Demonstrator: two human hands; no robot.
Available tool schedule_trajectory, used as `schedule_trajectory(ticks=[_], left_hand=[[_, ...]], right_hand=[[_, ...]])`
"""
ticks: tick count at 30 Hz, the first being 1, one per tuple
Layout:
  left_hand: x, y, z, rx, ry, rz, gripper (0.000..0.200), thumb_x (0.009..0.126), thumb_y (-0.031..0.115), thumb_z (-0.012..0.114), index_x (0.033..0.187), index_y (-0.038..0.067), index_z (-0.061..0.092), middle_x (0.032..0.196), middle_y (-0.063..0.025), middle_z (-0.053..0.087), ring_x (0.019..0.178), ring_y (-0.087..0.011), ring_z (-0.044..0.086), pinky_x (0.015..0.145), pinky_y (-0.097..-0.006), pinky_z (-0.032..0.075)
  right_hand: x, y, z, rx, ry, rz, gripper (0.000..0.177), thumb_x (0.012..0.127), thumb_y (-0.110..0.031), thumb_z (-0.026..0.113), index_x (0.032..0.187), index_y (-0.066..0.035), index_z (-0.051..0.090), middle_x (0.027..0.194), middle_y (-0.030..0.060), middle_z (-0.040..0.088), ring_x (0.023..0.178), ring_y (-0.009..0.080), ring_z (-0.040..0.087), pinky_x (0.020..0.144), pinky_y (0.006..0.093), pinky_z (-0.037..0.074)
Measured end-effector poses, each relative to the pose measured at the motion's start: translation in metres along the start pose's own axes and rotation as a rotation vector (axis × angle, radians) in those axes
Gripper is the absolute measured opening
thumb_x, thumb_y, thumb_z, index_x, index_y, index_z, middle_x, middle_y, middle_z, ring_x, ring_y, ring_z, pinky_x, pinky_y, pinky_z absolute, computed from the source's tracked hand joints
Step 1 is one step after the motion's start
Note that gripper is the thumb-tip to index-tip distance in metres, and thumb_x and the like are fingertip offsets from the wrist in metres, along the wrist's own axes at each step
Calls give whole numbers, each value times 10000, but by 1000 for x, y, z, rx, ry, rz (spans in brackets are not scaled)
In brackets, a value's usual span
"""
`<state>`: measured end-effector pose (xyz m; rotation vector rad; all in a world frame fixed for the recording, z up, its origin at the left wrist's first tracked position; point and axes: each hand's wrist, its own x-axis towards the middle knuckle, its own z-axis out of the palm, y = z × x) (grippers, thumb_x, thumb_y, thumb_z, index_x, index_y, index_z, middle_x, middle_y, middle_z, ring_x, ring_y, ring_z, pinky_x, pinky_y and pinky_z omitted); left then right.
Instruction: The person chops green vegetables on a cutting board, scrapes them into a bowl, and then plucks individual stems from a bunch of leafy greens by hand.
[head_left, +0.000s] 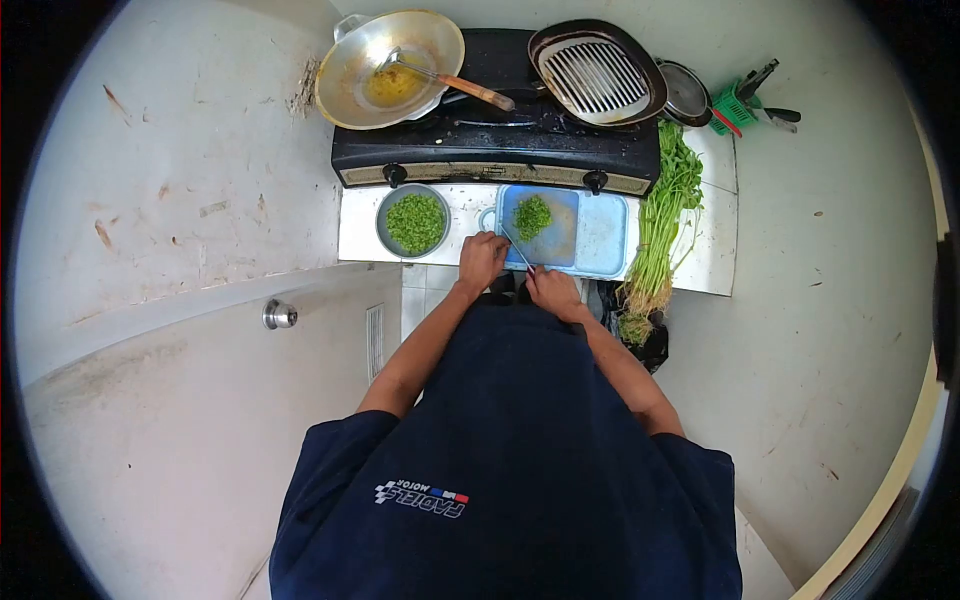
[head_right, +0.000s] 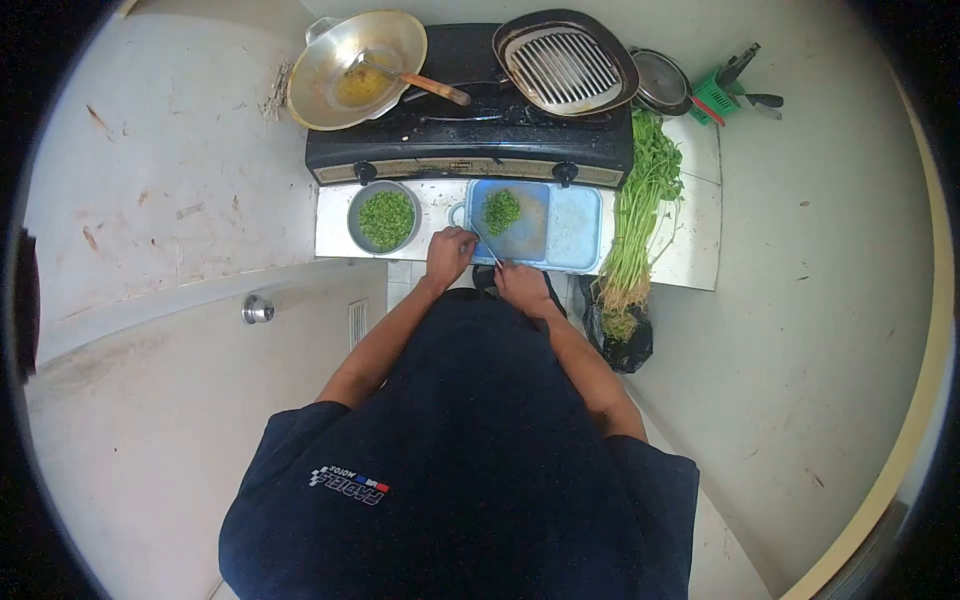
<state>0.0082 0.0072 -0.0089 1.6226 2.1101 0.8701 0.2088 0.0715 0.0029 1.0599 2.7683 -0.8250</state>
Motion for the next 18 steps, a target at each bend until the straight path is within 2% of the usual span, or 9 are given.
schedule_trajectory(ticks=[5, 8, 12, 18], left_hand=[[0, 2, 1, 9, -10, -35, 94, 831, 123, 696, 905, 92, 745, 852, -76, 702, 868, -281, 659, 806, -426, 480], [2, 6, -2, -88, 43, -42, 97, 823, 112, 714, 899, 61, 745, 818, -91, 710, 805, -294, 663, 739, -430, 502], [2, 3, -3, -10, 18, -2, 95, 823, 119, 716, 899, 74, 750, 824, -90, 711, 818, -294, 665, 754, -436, 503], [-1, 0, -3, 67, -26, 4, 95, 844, 156, 689, 912, 123, 748, 875, -60, 683, 894, -279, 649, 825, -433, 475]], right_hand=[[8, -2, 2, 11, 24, 8, 420, 1006, -354, 517, 884, 32, 629, 665, 259, 663, 639, 450, 683, 610, 541, 557], [6, -1, 1, 0, 22, 16, 419, 1004, -359, 520, 894, 30, 631, 679, 264, 668, 654, 454, 685, 619, 543, 559], [0, -2, -6, -17, -48, 71, 412, 1012, -353, 505, 972, 29, 656, 741, 261, 694, 713, 431, 710, 676, 534, 575], [4, -10, -12, -18, -64, 118, 417, 1012, -360, 502, 986, 29, 651, 734, 257, 692, 696, 435, 705, 668, 543, 571]])
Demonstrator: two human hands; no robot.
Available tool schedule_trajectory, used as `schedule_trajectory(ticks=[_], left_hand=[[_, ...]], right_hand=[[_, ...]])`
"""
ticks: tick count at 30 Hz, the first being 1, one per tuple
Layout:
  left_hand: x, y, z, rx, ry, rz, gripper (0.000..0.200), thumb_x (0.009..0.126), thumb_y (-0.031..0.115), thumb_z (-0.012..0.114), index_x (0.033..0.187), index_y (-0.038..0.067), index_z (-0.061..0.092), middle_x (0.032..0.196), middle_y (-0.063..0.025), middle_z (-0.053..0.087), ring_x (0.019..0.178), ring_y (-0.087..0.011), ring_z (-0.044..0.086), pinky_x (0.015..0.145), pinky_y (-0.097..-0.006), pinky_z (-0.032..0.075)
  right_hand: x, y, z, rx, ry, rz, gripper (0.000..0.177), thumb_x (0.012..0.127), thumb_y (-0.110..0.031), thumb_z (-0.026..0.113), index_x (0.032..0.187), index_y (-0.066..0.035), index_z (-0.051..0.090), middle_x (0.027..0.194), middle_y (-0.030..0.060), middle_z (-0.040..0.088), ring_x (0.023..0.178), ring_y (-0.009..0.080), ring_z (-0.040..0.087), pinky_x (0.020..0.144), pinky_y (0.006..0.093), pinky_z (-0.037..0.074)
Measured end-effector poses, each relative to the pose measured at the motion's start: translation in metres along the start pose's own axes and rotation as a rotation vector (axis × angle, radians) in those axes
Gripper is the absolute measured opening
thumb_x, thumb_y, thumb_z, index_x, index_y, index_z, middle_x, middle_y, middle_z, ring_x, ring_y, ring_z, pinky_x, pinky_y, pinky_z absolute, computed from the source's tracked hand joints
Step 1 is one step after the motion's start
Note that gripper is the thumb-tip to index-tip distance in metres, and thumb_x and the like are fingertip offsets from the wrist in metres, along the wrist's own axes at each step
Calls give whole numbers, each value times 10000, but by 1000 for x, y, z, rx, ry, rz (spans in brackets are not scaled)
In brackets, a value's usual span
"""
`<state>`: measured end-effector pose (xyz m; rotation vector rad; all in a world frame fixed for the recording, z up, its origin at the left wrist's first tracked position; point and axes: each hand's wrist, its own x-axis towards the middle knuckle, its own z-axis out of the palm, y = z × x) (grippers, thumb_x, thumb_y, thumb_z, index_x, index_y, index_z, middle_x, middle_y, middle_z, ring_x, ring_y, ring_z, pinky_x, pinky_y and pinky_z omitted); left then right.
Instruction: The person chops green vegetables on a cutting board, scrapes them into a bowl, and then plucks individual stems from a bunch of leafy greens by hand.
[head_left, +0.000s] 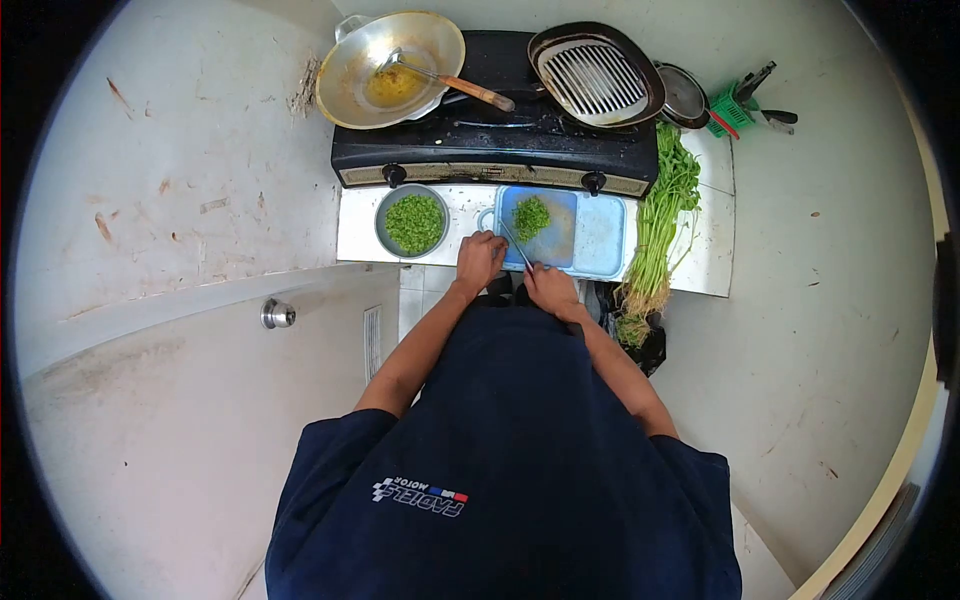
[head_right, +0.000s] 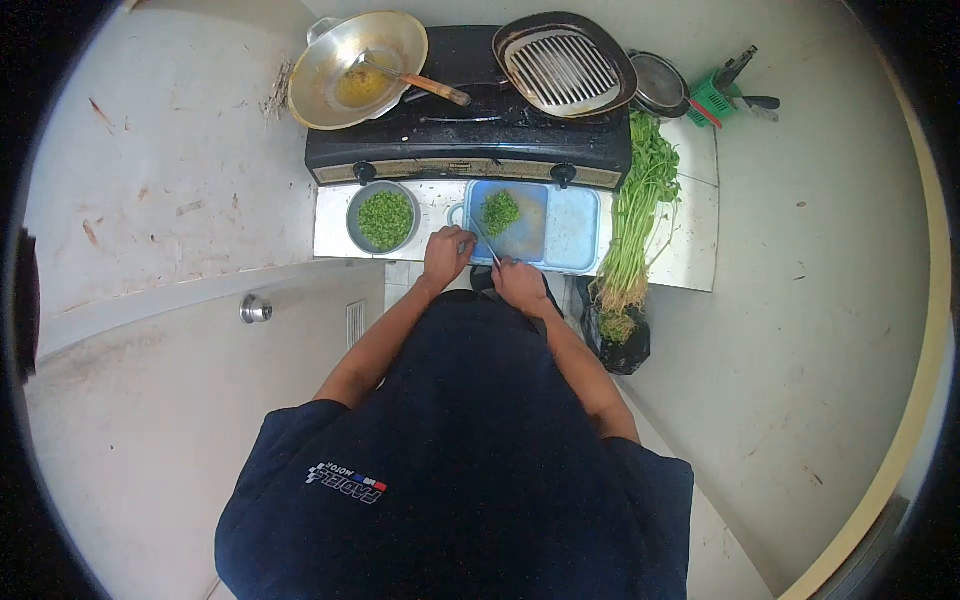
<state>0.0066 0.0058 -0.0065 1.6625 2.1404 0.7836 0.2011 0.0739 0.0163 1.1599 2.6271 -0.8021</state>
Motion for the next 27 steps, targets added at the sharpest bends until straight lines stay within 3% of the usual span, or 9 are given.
schedule_trajectory(ticks=[9, 11, 14, 17, 21, 27], left_hand=[[-2, -4, 0, -38, 1, 8, 110, 843, 134, 694, 925, 108, 763, 902, -67, 688, 894, -287, 643, 814, -432, 486], [-3, -2, -2, -45, 45, 40, 88, 837, 107, 702, 898, 73, 755, 884, -94, 700, 857, -311, 656, 757, -441, 501], [-6, -6, -1, -59, -2, 22, 179, 835, 106, 673, 978, 122, 780, 930, -63, 691, 895, -284, 641, 828, -419, 498], [-5, -11, -8, -131, -17, 60, 224, 826, 48, 652, 999, 102, 784, 934, -82, 686, 903, -299, 646, 825, -409, 519], [-3, -12, -12, -227, -12, 56, 207, 841, 30, 664, 1000, 83, 785, 938, -98, 675, 916, -304, 651, 828, -397, 534], [4, -9, -17, -221, -82, -1, 124, 855, 82, 721, 964, 80, 780, 939, -94, 672, 897, -291, 650, 820, -396, 533]], right_hand=[[-2, 6, 17, 7, 69, -103, 417, 1002, -358, 523, 928, 37, 639, 679, 260, 671, 636, 444, 688, 604, 532, 563], [2, 2, 17, 12, 54, -79, 418, 1003, -358, 520, 932, 36, 640, 689, 262, 675, 652, 444, 692, 619, 533, 564], [7, 0, 17, 20, 46, -59, 423, 1005, -361, 513, 937, 36, 641, 712, 268, 681, 678, 445, 696, 647, 536, 565], [5, -2, 11, 3, 8, -33, 416, 1009, -357, 503, 968, 32, 645, 753, 261, 695, 719, 440, 706, 685, 540, 569], [0, 3, 8, 1, -12, -39, 420, 1011, -363, 498, 1003, 29, 647, 778, 256, 704, 741, 446, 706, 705, 548, 568], [1, 5, 9, 50, 40, -42, 429, 1004, -388, 524, 937, 18, 644, 702, 277, 668, 681, 467, 685, 645, 555, 556]])
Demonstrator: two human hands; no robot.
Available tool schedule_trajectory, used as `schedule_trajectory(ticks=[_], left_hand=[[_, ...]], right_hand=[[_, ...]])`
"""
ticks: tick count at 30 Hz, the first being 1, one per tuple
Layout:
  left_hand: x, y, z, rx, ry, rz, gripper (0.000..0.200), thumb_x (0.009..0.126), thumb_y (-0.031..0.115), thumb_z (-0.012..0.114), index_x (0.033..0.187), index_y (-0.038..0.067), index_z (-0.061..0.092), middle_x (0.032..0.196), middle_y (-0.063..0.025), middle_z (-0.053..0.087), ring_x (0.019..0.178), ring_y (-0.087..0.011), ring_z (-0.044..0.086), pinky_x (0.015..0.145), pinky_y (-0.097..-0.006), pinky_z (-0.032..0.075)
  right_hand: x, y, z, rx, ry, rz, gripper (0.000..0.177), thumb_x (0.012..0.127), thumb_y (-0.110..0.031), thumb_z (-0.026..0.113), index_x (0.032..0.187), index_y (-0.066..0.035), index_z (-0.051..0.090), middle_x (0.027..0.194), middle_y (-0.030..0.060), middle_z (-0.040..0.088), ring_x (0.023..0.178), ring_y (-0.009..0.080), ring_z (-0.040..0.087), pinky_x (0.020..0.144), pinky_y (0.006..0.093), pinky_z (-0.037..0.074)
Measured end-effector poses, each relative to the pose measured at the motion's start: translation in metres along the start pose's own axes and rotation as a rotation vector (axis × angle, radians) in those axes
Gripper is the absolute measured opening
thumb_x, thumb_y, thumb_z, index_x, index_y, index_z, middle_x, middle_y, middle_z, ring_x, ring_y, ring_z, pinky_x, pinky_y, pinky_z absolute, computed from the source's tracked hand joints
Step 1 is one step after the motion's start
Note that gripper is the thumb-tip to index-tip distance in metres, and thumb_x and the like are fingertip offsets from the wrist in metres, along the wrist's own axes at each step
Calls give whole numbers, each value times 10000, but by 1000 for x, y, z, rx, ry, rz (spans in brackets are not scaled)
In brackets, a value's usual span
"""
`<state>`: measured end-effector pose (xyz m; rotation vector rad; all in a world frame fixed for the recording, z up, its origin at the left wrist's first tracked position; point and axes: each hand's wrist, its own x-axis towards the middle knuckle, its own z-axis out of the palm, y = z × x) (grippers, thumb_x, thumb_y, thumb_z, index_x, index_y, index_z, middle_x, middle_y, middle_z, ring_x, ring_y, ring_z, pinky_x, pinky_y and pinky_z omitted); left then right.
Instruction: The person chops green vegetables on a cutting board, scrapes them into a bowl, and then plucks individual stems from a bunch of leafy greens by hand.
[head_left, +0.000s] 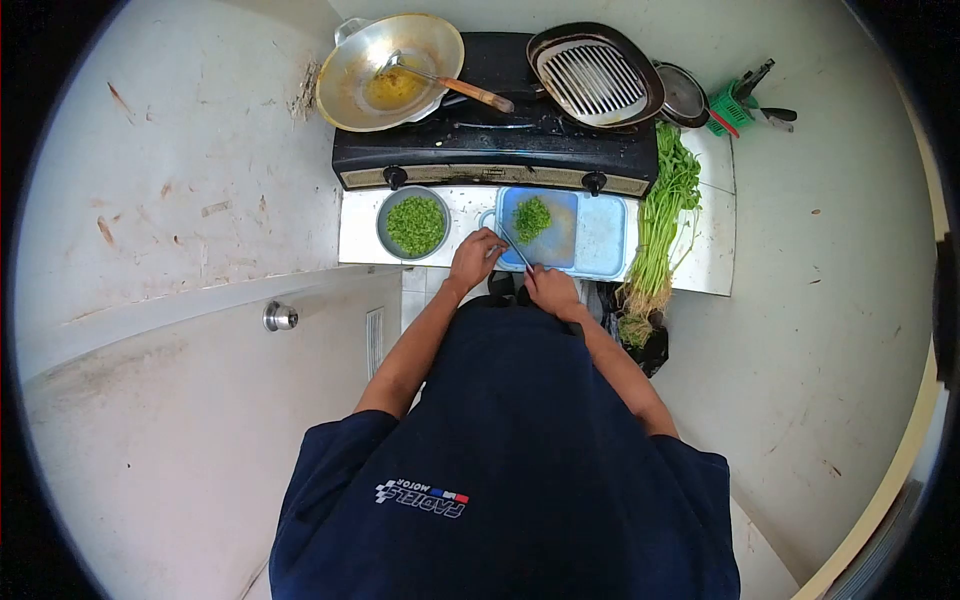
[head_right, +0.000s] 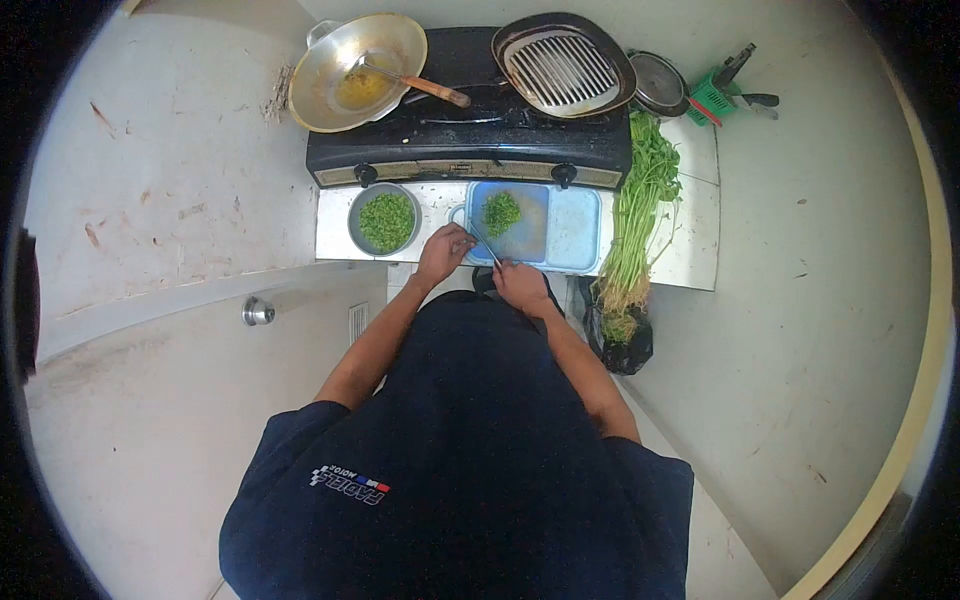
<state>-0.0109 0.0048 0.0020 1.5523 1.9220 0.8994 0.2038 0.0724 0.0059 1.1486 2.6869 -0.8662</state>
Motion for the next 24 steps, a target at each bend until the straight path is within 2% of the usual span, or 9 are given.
schedule_trajectory(ticks=[6, 8, 11, 14, 18, 21, 24], left_hand=[[6, -6, 15, -113, 42, -154, 98, 814, 95, 770, 910, 79, 766, 900, -96, 672, 798, -260, 649, 755, -386, 539], [6, -6, 18, -116, 78, -179, 149, 788, 99, 802, 923, 70, 748, 880, -88, 668, 756, -237, 644, 719, -372, 544], [6, -19, 32, -329, 167, -381, 303, 726, 112, 864, 960, 34, 689, 858, -73, 650, 732, -193, 631, 688, -338, 543], [6, -25, 34, -349, 170, -475, 440, 672, 143, 914, 984, 9, 635, 843, -64, 633, 724, -161, 622, 670, -315, 539], [8, -21, 32, -331, 170, -549, 458, 652, 159, 926, 972, 13, 632, 845, -65, 633, 751, -169, 625, 703, -315, 538], [9, -19, 31, -303, 154, -591, 459, 648, 165, 928, 975, 25, 638, 850, -62, 639, 771, -176, 627, 727, -319, 537], [9, -19, 32, -320, 147, -626, 463, 643, 168, 928, 978, 29, 641, 854, -61, 645, 782, -180, 628, 741, -320, 536]], right_hand=[[0, 1, -1, 12, 10, -17, 426, 1005, -388, 526, 931, 14, 644, 701, 271, 670, 670, 467, 682, 638, 557, 554], [0, 3, 2, 11, 0, -16, 424, 1005, -386, 528, 933, 15, 646, 698, 270, 670, 663, 467, 680, 640, 555, 554], [-2, 3, 1, 12, 11, -25, 420, 1004, -381, 531, 932, 17, 644, 691, 270, 667, 654, 468, 677, 639, 554, 553], [-3, 3, 1, 7, 13, -35, 416, 1002, -374, 536, 929, 21, 641, 679, 269, 663, 644, 464, 675, 633, 553, 550], [-4, -1, -6, -49, -66, -30, 425, 1017, -367, 490, 1005, 35, 627, 716, 243, 687, 692, 443, 696, 658, 544, 560], [-3, 3, 0, -26, 21, -110, 399, 1004, -346, 535, 917, 32, 630, 664, 252, 665, 626, 436, 681, 607, 537, 546], [-2, 1, 2, -72, 17, -97, 379, 1006, -327, 529, 905, 28, 619, 657, 238, 668, 617, 422, 684, 597, 524, 548]])
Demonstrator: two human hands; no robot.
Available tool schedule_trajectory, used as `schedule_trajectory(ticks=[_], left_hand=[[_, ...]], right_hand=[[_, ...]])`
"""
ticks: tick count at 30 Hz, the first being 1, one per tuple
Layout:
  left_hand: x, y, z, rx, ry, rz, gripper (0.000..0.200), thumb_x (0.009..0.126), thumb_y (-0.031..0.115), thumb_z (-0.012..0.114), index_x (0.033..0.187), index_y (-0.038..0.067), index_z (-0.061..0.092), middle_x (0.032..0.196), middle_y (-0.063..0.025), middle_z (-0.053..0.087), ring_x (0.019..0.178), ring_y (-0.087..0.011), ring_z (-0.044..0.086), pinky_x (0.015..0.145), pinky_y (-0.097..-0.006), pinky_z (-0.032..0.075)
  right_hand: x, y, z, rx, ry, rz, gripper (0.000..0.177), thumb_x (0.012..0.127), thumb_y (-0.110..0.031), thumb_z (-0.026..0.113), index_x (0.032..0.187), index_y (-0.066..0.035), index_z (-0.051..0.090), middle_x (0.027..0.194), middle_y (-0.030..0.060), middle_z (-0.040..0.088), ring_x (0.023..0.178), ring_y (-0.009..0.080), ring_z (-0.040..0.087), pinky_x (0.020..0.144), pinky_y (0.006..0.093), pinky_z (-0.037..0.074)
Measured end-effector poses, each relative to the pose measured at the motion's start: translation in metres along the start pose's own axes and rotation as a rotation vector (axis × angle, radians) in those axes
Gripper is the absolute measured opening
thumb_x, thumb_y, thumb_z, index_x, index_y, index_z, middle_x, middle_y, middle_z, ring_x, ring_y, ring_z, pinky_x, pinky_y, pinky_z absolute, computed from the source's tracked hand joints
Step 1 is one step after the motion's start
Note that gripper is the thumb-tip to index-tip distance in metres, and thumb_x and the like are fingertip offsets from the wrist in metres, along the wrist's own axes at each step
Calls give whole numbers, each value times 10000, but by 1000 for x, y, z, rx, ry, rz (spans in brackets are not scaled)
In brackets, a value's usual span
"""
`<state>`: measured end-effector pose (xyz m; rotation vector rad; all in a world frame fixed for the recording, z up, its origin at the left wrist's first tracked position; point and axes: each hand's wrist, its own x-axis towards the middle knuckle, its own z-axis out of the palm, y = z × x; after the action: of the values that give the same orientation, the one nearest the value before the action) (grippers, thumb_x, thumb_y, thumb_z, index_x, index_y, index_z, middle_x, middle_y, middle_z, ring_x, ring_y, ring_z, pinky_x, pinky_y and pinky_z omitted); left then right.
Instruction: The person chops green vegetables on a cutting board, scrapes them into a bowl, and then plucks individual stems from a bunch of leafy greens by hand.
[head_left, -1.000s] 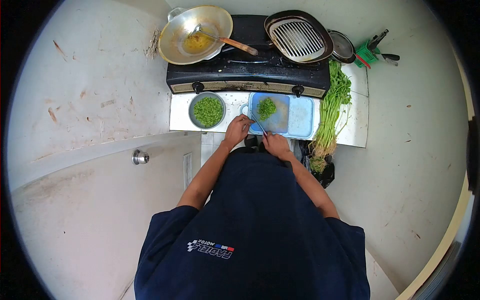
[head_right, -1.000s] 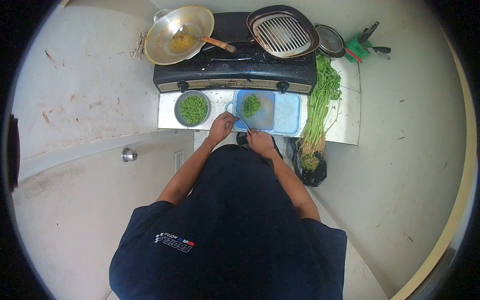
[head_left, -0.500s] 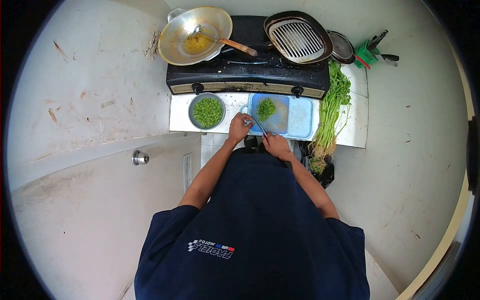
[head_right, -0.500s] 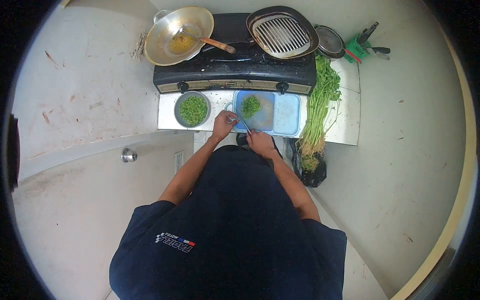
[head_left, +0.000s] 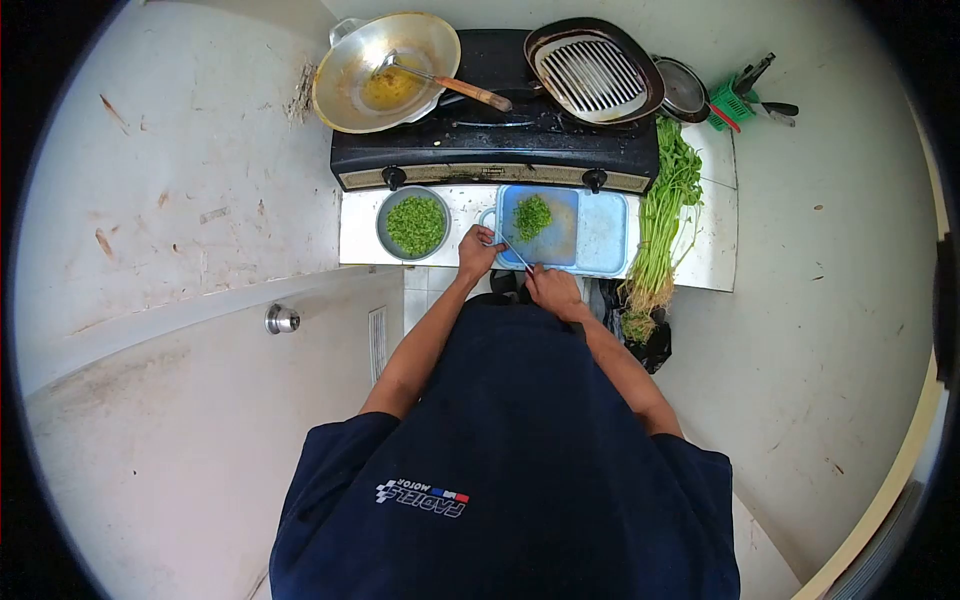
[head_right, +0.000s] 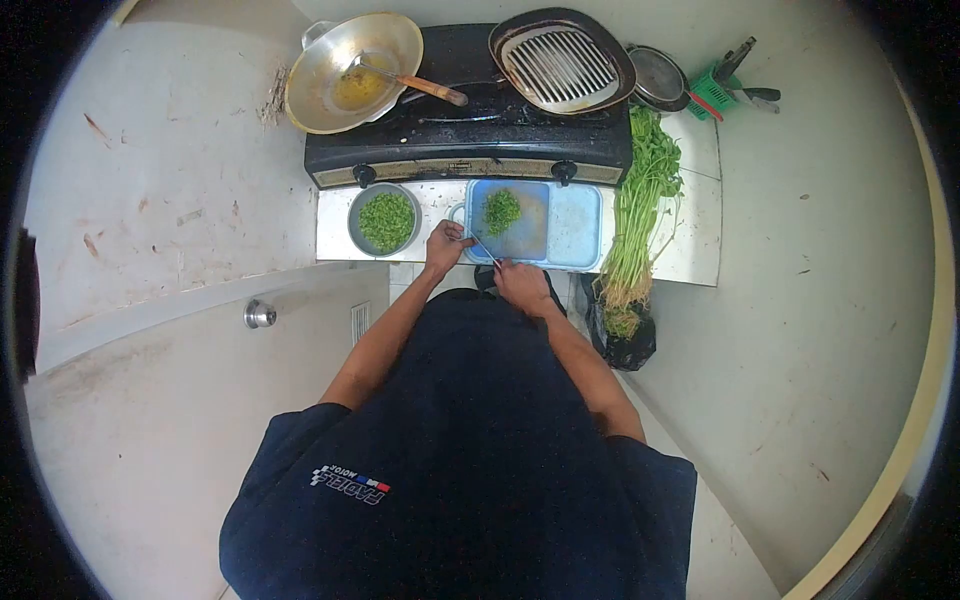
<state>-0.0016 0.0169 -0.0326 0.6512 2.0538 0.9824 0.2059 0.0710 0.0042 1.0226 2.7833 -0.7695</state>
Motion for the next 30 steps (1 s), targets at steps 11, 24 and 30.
schedule_trajectory(ticks=[11, 24, 30], left_hand=[[1, 2, -2, 0, -24, -4, 446, 653, 158, 923, 956, 16, 628, 859, -64, 647, 796, -181, 629, 747, -317, 535], [8, -16, 1, -59, -67, 34, 465, 687, 193, 929, 1012, 33, 636, 911, -54, 650, 823, -147, 610, 773, -297, 516], [7, -14, -3, -101, -94, 34, 451, 673, 196, 934, 964, 40, 627, 847, -54, 661, 795, -160, 634, 758, -303, 532]], right_hand=[[2, 1, -4, 5, -46, 49, 373, 1002, -336, 522, 945, 20, 616, 706, 231, 689, 683, 413, 706, 649, 517, 565], [2, 4, 1, 12, -11, -19, 382, 999, -342, 537, 924, 23, 620, 666, 245, 670, 636, 433, 684, 620, 528, 550], [5, 7, 6, 22, -7, -43, 364, 987, -322, 548, 907, 27, 614, 684, 237, 679, 643, 416, 694, 618, 512, 557]])
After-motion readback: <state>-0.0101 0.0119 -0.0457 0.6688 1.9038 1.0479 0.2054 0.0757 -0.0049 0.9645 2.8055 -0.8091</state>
